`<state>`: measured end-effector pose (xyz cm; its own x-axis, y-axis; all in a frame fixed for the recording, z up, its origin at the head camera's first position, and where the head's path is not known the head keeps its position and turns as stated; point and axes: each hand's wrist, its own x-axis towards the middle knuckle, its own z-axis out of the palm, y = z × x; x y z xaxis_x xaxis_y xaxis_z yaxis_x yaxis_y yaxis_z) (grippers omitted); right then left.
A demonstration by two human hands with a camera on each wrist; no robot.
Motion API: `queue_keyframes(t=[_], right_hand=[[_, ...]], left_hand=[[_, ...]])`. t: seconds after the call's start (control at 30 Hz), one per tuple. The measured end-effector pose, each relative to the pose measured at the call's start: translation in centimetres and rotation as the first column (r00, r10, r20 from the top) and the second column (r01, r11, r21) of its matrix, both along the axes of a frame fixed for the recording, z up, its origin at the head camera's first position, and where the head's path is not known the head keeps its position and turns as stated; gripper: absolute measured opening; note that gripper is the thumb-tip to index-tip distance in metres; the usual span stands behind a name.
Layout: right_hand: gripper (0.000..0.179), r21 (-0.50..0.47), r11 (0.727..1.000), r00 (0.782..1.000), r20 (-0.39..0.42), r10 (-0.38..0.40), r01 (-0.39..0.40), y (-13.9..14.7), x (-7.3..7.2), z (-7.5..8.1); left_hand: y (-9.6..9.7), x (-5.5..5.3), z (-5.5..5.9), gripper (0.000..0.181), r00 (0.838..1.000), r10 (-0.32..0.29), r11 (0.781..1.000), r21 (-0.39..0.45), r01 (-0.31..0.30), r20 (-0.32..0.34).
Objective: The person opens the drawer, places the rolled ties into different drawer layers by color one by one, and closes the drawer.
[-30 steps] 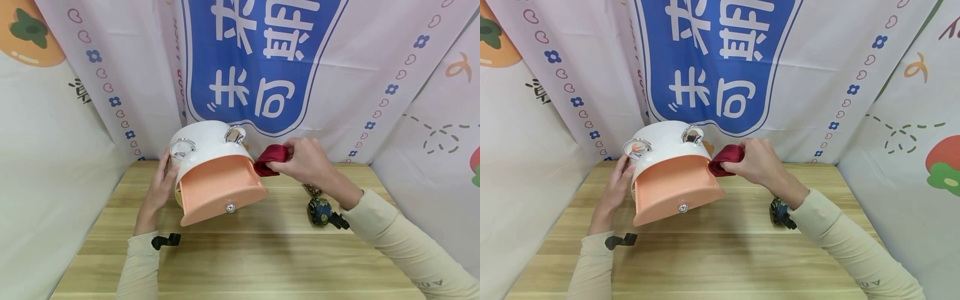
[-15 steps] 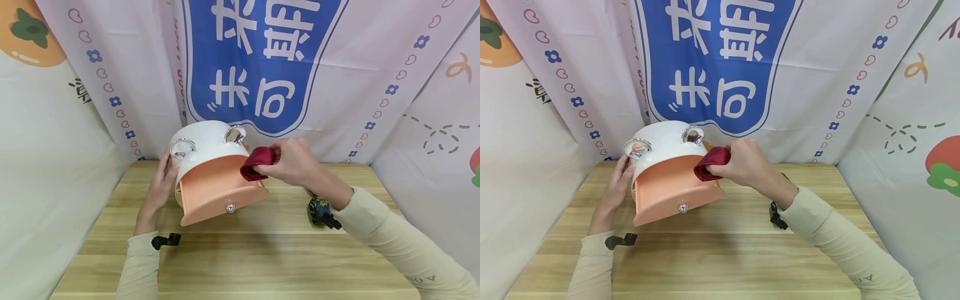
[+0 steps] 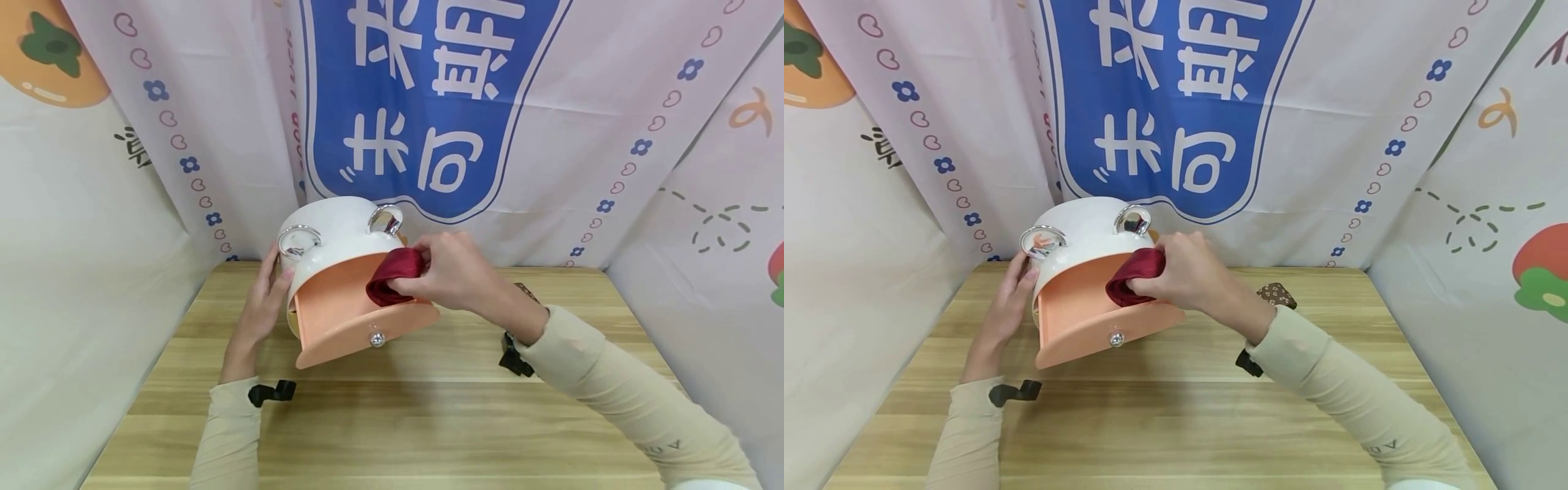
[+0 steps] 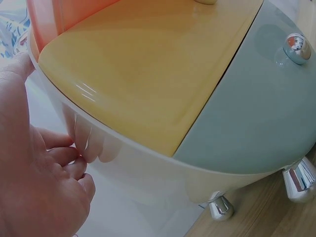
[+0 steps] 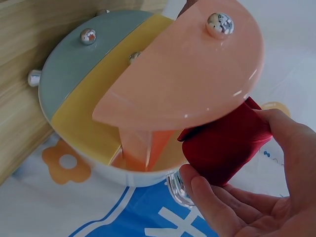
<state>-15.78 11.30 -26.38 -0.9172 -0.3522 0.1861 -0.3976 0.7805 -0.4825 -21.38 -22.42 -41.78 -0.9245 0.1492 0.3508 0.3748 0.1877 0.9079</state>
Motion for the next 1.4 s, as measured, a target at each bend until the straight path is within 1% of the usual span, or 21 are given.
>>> queue_keyframes(t=[0.13,0.3,0.5,0.73,0.93,1.17,1.4], right_hand=[[0.043,-0.010,1.000,1.000,0.007,0.021,-0.021,-0.9,-0.1,-0.4],[0.047,-0.018,1.000,1.000,0.002,0.023,-0.023,-1.8,-0.2,-1.1],[0.042,-0.029,0.999,1.000,-0.001,0.030,-0.030,-2.7,-0.7,-1.8],[0.040,-0.023,0.999,0.999,0.008,0.035,-0.034,-3.5,-1.4,-2.2],[0.038,-0.038,0.999,1.000,0.024,0.012,-0.011,-4.2,-1.6,-2.4],[0.038,-0.065,0.998,0.999,0.047,-0.015,0.018,-5.0,-1.3,-2.5],[0.039,-0.070,0.997,0.995,0.089,-0.034,0.041,-5.4,-1.2,-2.6]], left_hand=[[0.0,0.0,0.0,0.073,1.000,0.000,1.000,0.000,0.000,0.004],[-0.1,0.0,0.0,0.074,1.000,-0.005,1.000,-0.001,0.005,0.014],[-0.1,-0.1,-0.1,0.074,1.000,-0.003,1.000,0.000,0.003,0.014],[0.0,-0.1,-0.2,0.074,1.000,0.001,1.000,-0.004,-0.001,0.006],[-0.1,-0.1,-0.2,0.073,1.000,0.005,1.000,-0.006,-0.005,-0.003],[-0.2,-0.1,-0.1,0.074,1.000,0.007,1.000,-0.008,-0.006,0.014],[-0.2,0.0,-0.2,0.075,1.000,0.011,1.000,-0.028,-0.010,0.012]])
